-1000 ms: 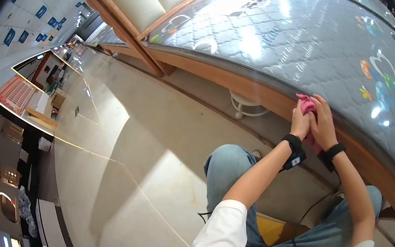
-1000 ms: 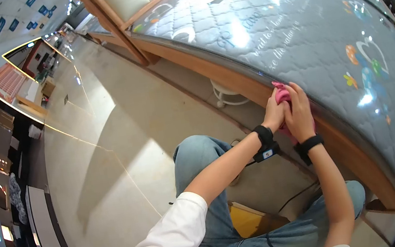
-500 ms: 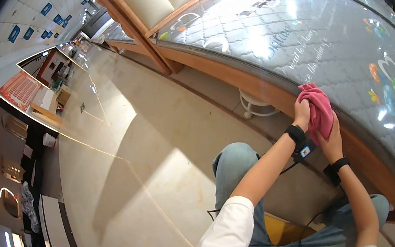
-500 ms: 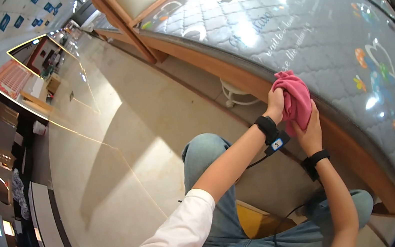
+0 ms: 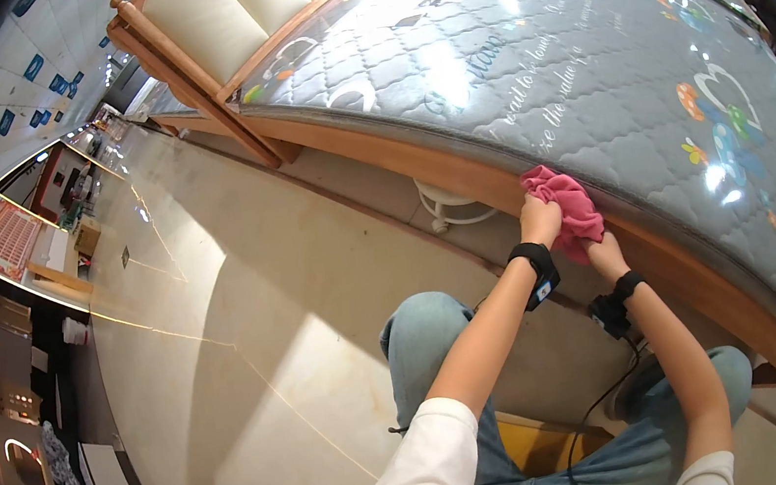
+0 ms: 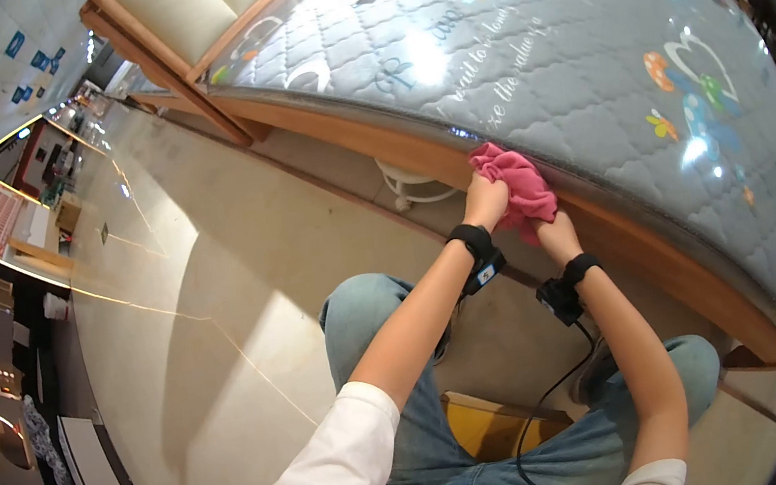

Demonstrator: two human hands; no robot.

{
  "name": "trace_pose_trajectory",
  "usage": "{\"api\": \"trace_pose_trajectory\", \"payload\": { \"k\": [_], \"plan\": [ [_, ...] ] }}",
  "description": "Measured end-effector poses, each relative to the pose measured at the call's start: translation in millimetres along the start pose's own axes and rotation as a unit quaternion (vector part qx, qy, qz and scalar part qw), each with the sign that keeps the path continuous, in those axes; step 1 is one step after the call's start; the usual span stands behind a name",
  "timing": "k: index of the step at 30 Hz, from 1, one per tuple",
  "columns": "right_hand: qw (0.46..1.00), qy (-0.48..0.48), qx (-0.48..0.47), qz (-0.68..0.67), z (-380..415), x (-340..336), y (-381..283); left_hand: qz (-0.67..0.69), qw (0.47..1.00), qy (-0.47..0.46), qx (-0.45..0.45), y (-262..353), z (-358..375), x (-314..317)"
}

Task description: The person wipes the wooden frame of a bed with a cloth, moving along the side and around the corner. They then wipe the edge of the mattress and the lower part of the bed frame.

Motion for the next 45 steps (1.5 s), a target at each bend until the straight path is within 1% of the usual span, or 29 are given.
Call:
{"api": "trace_pose_trajectory", "payload": {
  "k": [1,5,6,9,10,13,16,19,20,23,24,27,30,33,35,39,41,42,43,44,45],
  "plan": [
    [1.0,-0.005,-0.001,-0.009,-1.6,2.9,-1.8,-0.017,1.0,0.023,0.011,-1.3,-0.3,-1.7],
    [0.997,-0.037,0.056,-0.037,-11.9,25.8,-3.3,-0.033,0.997,0.002,-0.069,0.5,4.8,-21.2],
    [0.994,-0.074,0.074,-0.02,-15.8,30.9,-3.4,-0.054,0.996,0.005,-0.067,-17.2,-11.3,-21.0],
    [0.991,-0.117,0.064,-0.021,-30.8,50.5,-0.5,-0.136,0.984,0.019,-0.116,-21.3,-15.5,-43.9],
    [0.991,-0.117,0.056,-0.009,-33.3,55.1,0.2,-0.136,0.982,0.022,-0.133,-23.3,-15.7,-48.3],
    [0.992,-0.116,0.052,0.003,-35.8,57.5,4.0,-0.058,0.989,0.003,-0.138,-23.7,-12.6,-50.5],
    [0.992,-0.121,0.037,-0.012,-34.2,51.8,9.5,-0.087,0.989,0.01,-0.119,-9.8,-0.8,-53.5],
    [0.992,-0.099,0.036,-0.063,-30.2,48.5,0.5,-0.095,0.99,0.029,-0.095,2.5,13.3,-50.9],
    [0.992,-0.115,0.05,-0.005,-27.4,40.3,-2.3,-0.082,0.991,0.027,-0.105,4.9,17.1,-47.3],
    [0.991,-0.108,0.034,0.07,-20.1,21.5,16.8,-0.141,0.988,0.031,-0.054,18.6,35.0,-29.4],
    [0.992,-0.106,0.052,0.044,-12.8,13.3,7.7,-0.149,0.988,0.034,-0.037,15.4,40.2,-20.9],
    [0.998,-0.057,-0.004,0.017,4.6,-10.7,24.4,-0.158,0.987,0.001,-0.024,12.9,64.1,4.4],
    [0.984,-0.098,0.062,0.138,26.0,-49.1,28.8,-0.147,0.988,-0.048,-0.009,5.8,78.8,32.6],
    [0.971,-0.095,0.113,0.19,40.3,-66.7,13.4,-0.148,0.987,-0.068,-0.017,5.5,93.3,46.9],
    [0.981,-0.071,0.081,0.162,42.8,-70.1,30.4,-0.143,0.987,-0.069,-0.027,5.8,97.4,48.3],
    [0.987,-0.03,0.034,0.155,34.9,-56.2,14.1,-0.123,0.99,-0.06,-0.029,5.4,88.9,43.7],
    [0.972,-0.103,0.005,0.213,21.4,-43.7,12.5,-0.103,0.992,-0.041,-0.052,6.6,77.5,29.1],
    [0.965,-0.128,0.02,0.228,16.4,-35.8,-0.7,-0.088,0.995,-0.041,-0.039,11.8,73.6,17.1],
    [0.96,-0.152,0.015,0.234,8.7,-27.6,3.9,-0.109,0.992,-0.036,-0.055,8.4,63.8,8.9],
    [0.963,-0.147,0.002,0.226,3.4,-17.4,-1.2,-0.078,0.995,-0.03,-0.058,4.4,55.6,2.4],
    [0.966,-0.149,0.008,0.211,-4.5,-7.7,7.9,-0.071,0.996,-0.016,-0.059,11.4,57.1,-8.3]
  ]
}}
Point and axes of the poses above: each hand's wrist, its own z-axis away from the middle knuckle, its own x-axis out of the palm, y = z × x, the point moved 3 cm from there along -z, towards the middle knuckle, and after that the axes turned 15 degrees about -x, right-handed, at the moved point
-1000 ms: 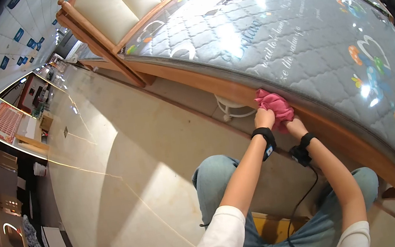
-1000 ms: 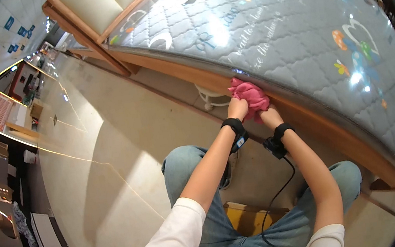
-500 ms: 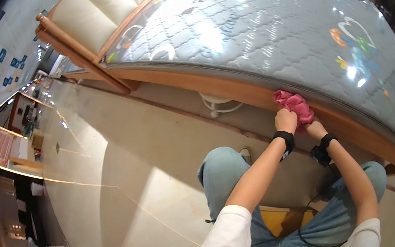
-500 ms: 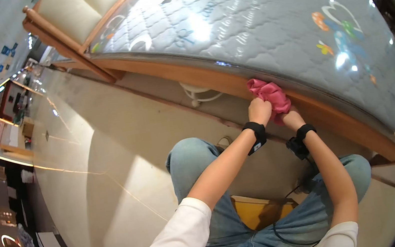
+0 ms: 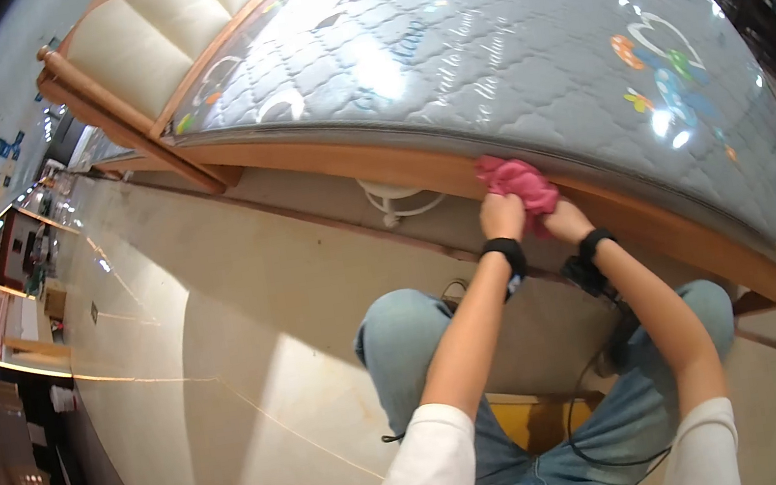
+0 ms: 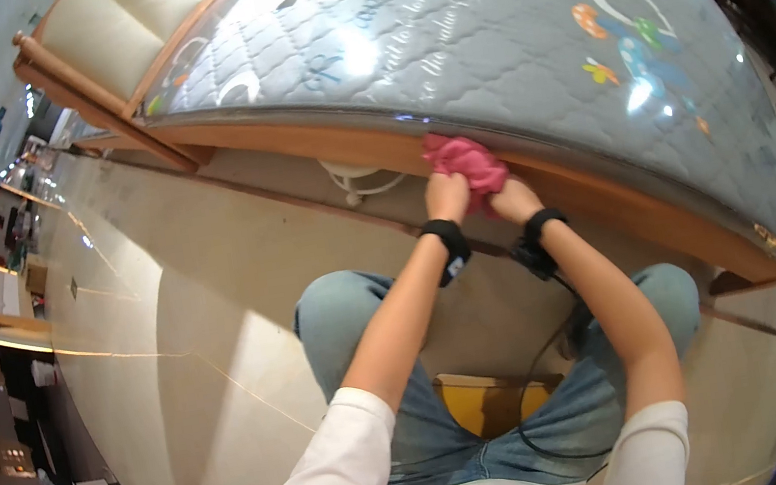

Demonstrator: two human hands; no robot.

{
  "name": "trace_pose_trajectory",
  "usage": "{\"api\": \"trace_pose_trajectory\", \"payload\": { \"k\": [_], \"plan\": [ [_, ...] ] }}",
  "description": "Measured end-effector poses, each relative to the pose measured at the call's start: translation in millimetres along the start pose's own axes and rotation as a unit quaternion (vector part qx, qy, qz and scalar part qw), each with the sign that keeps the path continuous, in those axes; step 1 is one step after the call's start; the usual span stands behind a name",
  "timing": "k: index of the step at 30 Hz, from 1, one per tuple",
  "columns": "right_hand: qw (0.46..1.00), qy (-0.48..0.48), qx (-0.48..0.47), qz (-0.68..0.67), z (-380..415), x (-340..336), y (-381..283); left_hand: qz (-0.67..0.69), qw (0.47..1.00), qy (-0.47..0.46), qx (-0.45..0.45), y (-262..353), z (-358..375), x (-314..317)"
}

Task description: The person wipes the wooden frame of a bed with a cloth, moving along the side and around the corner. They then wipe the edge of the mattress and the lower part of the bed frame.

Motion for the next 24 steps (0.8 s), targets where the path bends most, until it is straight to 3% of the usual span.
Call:
{"api": "trace_pose_trajectory", "payload": {
  "k": [3,9,12,15,18,24],
  "plan": [
    [0.998,-0.01,0.029,-0.058,-9.5,3.2,-37.7,-0.015,0.999,0.029,-0.032,-4.1,-15.4,-13.0],
    [0.992,0.005,0.024,-0.123,-24.8,9.9,-61.7,-0.026,0.999,0.02,-0.008,-13.8,-48.6,-30.6],
    [0.992,-0.009,0.029,-0.126,-25.6,6.9,-61.3,-0.002,1.0,-0.007,-0.001,-16.3,-59.6,-28.0],
    [0.995,0.048,-0.046,-0.075,-25.0,7.4,-52.0,0.042,0.997,-0.067,-0.011,-16.9,-69.0,-25.7],
    [0.995,0.057,-0.05,-0.066,-18.2,0.1,-44.3,0.115,0.987,-0.112,0.006,-7.0,-52.7,-23.9],
    [0.995,0.064,-0.015,-0.078,8.7,-26.4,-40.0,0.037,0.986,-0.162,0.009,3.6,-27.9,-3.6]
  ]
}}
Point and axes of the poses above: each hand's wrist, its own z-axis away from the middle knuckle, its own x-axis out of the palm, y = z × x, the point moved 3 cm from there along -z, towards the middle knuckle, and after that the axes turned 15 degrees about -x, right-handed, at the moved point
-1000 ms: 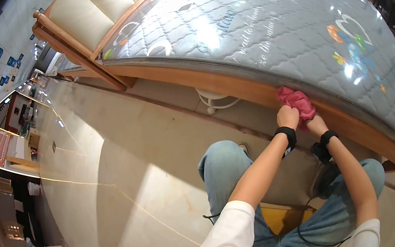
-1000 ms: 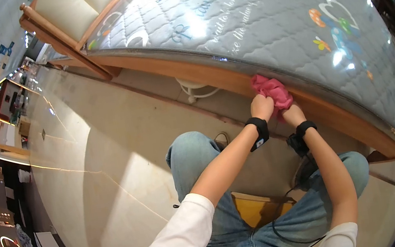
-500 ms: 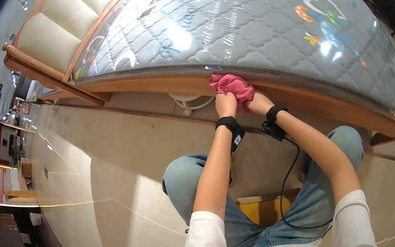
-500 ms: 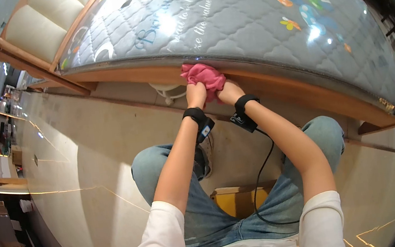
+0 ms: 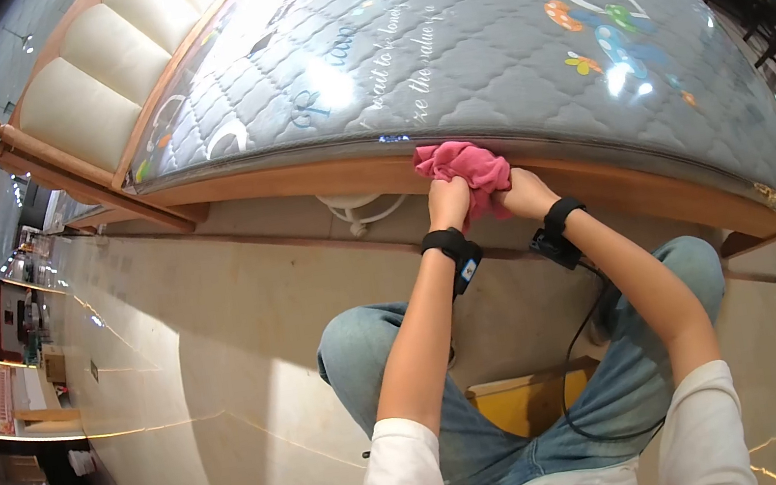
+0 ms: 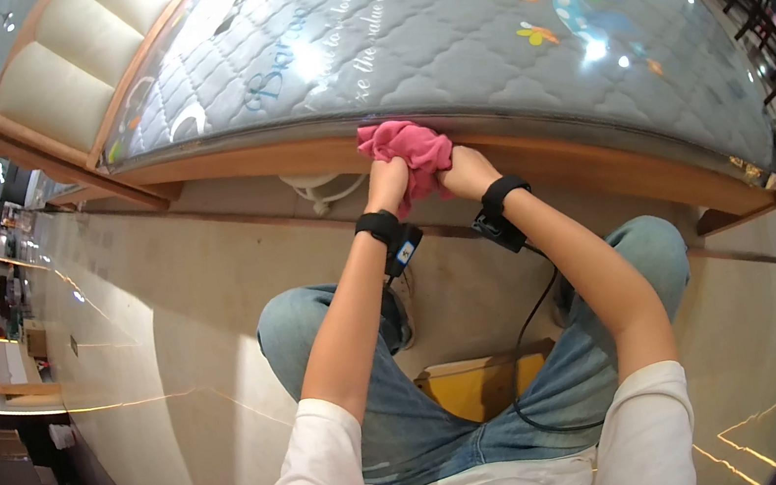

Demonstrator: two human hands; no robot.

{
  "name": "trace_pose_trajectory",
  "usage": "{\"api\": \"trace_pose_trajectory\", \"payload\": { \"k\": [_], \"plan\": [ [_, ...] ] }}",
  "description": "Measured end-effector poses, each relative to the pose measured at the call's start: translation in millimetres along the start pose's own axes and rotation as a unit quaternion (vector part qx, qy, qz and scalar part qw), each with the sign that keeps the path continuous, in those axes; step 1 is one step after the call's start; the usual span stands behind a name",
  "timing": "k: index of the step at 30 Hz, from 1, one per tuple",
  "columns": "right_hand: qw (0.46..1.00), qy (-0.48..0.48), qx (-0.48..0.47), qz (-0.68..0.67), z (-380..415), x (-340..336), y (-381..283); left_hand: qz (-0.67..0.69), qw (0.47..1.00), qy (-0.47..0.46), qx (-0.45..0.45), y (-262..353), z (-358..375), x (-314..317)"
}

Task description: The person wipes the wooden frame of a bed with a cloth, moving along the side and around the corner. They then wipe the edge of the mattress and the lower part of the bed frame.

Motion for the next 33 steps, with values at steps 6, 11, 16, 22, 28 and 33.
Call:
{"api": "trace_pose_trajectory", "payload": {
  "k": [6,11,16,22,28,33],
  "plan": [
    [0.999,0.02,-0.024,0.03,19.9,-25.1,8.6,0.04,0.995,-0.05,0.071,8.1,14.3,30.3],
    [0.997,0.033,-0.038,0.062,43.6,-65.1,-10.7,-0.012,0.997,-0.042,0.071,21.9,40.3,50.0],
    [0.981,0.129,-0.085,0.114,54.5,-97.7,-15.1,-0.014,0.981,-0.077,0.177,65.3,65.7,63.8],
    [0.895,0.292,-0.131,0.31,59.0,-139.2,-70.6,-0.079,0.942,-0.007,0.327,125.3,60.2,80.2],
    [0.877,0.203,-0.173,0.399,32.2,-105.5,-38.2,-0.196,0.849,0.061,0.486,114.7,45.2,96.0],
    [0.888,0.18,-0.226,0.358,33.8,-93.6,-43.4,-0.321,0.779,0.12,0.525,116.5,38.8,41.1]
  ]
}}
Point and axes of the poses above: each hand's wrist, its own z-axis away from the middle knuckle, its own x-axis out of the palm, y = z × x, the point moved 3 cm from there along -z, towards the middle knuckle, and after that the axes turned 15 degrees about -x, right-handed, at the moved point
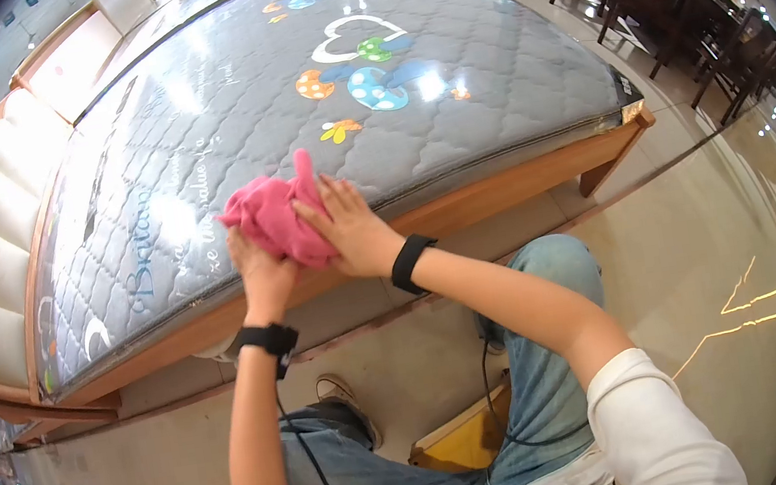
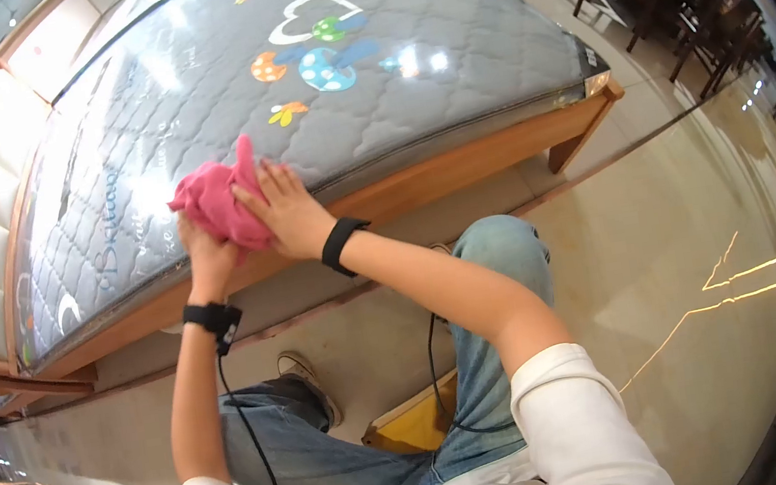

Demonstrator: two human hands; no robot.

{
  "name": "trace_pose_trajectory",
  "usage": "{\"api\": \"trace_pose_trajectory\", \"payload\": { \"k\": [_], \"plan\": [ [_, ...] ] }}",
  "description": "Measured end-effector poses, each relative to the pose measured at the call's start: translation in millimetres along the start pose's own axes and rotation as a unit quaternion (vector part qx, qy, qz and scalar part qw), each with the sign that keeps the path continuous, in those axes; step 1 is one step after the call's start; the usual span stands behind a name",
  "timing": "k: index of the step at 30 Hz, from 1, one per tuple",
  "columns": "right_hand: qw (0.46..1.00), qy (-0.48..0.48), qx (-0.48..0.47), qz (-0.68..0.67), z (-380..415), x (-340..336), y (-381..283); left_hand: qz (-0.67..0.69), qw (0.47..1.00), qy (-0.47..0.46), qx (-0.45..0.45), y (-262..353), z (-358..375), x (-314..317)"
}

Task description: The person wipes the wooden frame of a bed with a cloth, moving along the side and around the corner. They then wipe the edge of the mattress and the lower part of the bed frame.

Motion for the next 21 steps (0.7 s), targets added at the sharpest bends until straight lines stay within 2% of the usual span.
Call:
{"api": "trace_pose_trajectory", "payload": {
  "k": [2,3,5,8,10,12,15,19,21],
  "plan": [
    [0.999,-0.024,-0.027,-0.005,-2.5,5.2,-8.9,0.075,0.996,-0.039,-0.018,-14.1,0.5,-17.0],
    [0.999,-0.017,-0.032,-0.003,-3.6,8.4,-10.7,0.06,0.996,-0.065,-0.004,-16.1,2.1,-26.6],
    [0.999,-0.003,-0.04,0.006,-4.6,12.7,-10.6,0.189,0.974,-0.043,-0.114,-46.6,14.8,-20.1],
    [0.999,-0.011,-0.038,0.001,-3.7,12.6,-12.0,0.098,0.99,-0.013,-0.099,-16.4,8.7,-41.2],
    [0.998,-0.008,-0.048,0.037,-4.6,10.2,-12.5,0.02,1.0,-0.018,-0.01,-0.6,6.7,-42.2],
    [0.996,0.045,-0.07,0.039,0.2,18.9,-11.9,-0.014,0.997,-0.03,0.066,17.5,8.8,-41.7],
    [0.988,0.089,-0.087,0.091,11.3,24.5,-11.9,-0.041,0.989,-0.106,0.09,29.4,10.7,-33.4],
    [0.983,0.107,-0.091,0.117,14.1,12.1,-18.0,0.031,0.991,-0.124,0.048,27.7,14.4,-25.5],
    [0.984,0.101,-0.099,0.112,23.2,9.0,-21.6,0.02,0.988,-0.131,0.08,33.4,20.5,-21.6]
  ]
}}
Point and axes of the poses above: each hand's wrist, its own z-axis away from the middle knuckle, its own x-axis out of the palm, y = z × x, the point moved 3 cm from there along -z, towards the middle knuckle, and after that the axes turned 15 degrees about -x, right-handed, at the moved point
